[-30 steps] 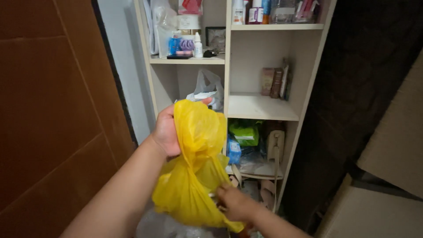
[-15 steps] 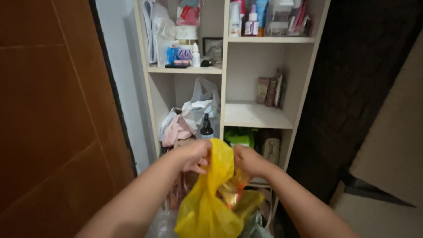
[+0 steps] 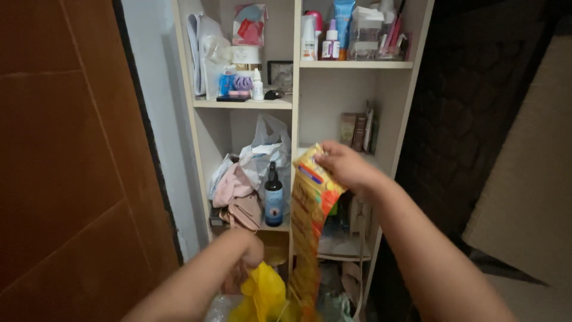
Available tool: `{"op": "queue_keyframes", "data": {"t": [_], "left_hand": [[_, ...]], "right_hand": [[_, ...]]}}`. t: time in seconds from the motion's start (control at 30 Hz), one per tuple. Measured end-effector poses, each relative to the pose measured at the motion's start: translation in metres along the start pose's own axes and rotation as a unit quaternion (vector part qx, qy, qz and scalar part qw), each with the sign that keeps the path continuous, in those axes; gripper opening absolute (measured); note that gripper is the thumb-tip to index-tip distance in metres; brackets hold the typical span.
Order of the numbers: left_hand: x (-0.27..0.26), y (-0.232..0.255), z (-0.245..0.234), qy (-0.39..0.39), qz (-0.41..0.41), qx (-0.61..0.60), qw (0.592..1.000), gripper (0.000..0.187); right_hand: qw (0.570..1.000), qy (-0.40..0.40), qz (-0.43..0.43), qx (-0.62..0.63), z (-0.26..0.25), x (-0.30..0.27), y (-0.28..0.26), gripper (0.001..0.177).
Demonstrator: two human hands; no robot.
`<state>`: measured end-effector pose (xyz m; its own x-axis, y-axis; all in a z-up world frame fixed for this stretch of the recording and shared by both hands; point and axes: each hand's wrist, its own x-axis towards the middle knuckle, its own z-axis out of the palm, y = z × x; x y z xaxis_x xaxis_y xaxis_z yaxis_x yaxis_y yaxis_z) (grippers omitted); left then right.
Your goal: Organizing various cosmetic and skincare products on a white shelving unit.
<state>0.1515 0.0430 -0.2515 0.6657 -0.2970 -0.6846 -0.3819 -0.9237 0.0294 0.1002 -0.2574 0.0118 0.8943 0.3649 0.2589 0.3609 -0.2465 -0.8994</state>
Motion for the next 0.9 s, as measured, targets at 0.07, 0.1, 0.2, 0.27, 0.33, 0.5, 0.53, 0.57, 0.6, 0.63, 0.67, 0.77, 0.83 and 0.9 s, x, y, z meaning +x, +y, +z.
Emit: {"op": "queue_keyframes", "data": {"t": [0.07,0.1,0.2,0.27,0.33,0.5,0.53,0.57,0.6,0.63,0.67,0.77,0.83,0.9], "left_hand": [[-0.059,0.046,-0.024,0.166,0.111,-0.211,0.957,0.047],[-0.089,0.061,-0.047,0.243,0.166,-0.311,0.904,0.062],[-0.154,0.091,-0.093,0.377,0.269,-0.487,0.741,0.094],[-0.158,0.099,-0.106,0.295,0.386,-0.482,0.729,0.06],[-0.149,0.106,-0.108,0.3,0.345,-0.496,0.738,0.049],[-0.164,0.116,-0.137,0.386,0.186,-0.512,0.744,0.03],[-0.166,0.114,-0.145,0.39,0.247,-0.544,0.701,0.029],[-0.167,0.113,-0.152,0.39,0.306,-0.572,0.654,0.03],[-0.181,0.116,-0.16,0.392,0.307,-0.57,0.653,0.03],[-0.194,0.121,-0.166,0.443,0.314,-0.552,0.633,0.027],[-0.206,0.125,-0.171,0.493,0.32,-0.532,0.61,0.024],[-0.223,0.137,-0.191,0.494,0.342,-0.493,0.629,0.018],[-0.224,0.141,-0.2,0.536,0.353,-0.459,0.615,0.016],[-0.234,0.147,-0.205,0.576,0.361,-0.423,0.599,0.014]], "right_hand": [[0.997,-0.016,-0.027,0.065,-0.008,0.001,-0.025,0.019],[0.997,-0.015,-0.027,0.064,-0.012,-0.001,-0.036,0.019],[0.997,-0.012,-0.079,0.014,-0.024,-0.004,-0.064,0.02],[0.982,0.038,-0.162,-0.092,-0.034,-0.006,-0.077,0.02],[0.964,0.079,-0.196,-0.16,-0.035,-0.021,-0.095,0.021],[0.922,0.142,-0.217,-0.286,-0.045,-0.072,-0.126,0.024],[0.945,0.11,-0.215,-0.223,-0.054,-0.074,-0.118,0.026],[0.962,0.077,-0.21,-0.158,-0.064,-0.076,-0.11,0.03],[0.961,0.078,-0.213,-0.159,-0.064,-0.068,-0.106,0.03],[0.971,0.089,-0.198,-0.103,-0.064,-0.062,-0.1,0.03],[0.977,0.101,-0.182,-0.047,-0.065,-0.057,-0.093,0.031],[0.987,0.13,-0.091,-0.026,-0.042,-0.059,-0.101,0.038],[0.993,0.101,-0.056,0.024,-0.031,-0.06,-0.095,0.044],[0.995,0.07,-0.021,0.075,-0.024,-0.054,-0.08,0.053]]}}
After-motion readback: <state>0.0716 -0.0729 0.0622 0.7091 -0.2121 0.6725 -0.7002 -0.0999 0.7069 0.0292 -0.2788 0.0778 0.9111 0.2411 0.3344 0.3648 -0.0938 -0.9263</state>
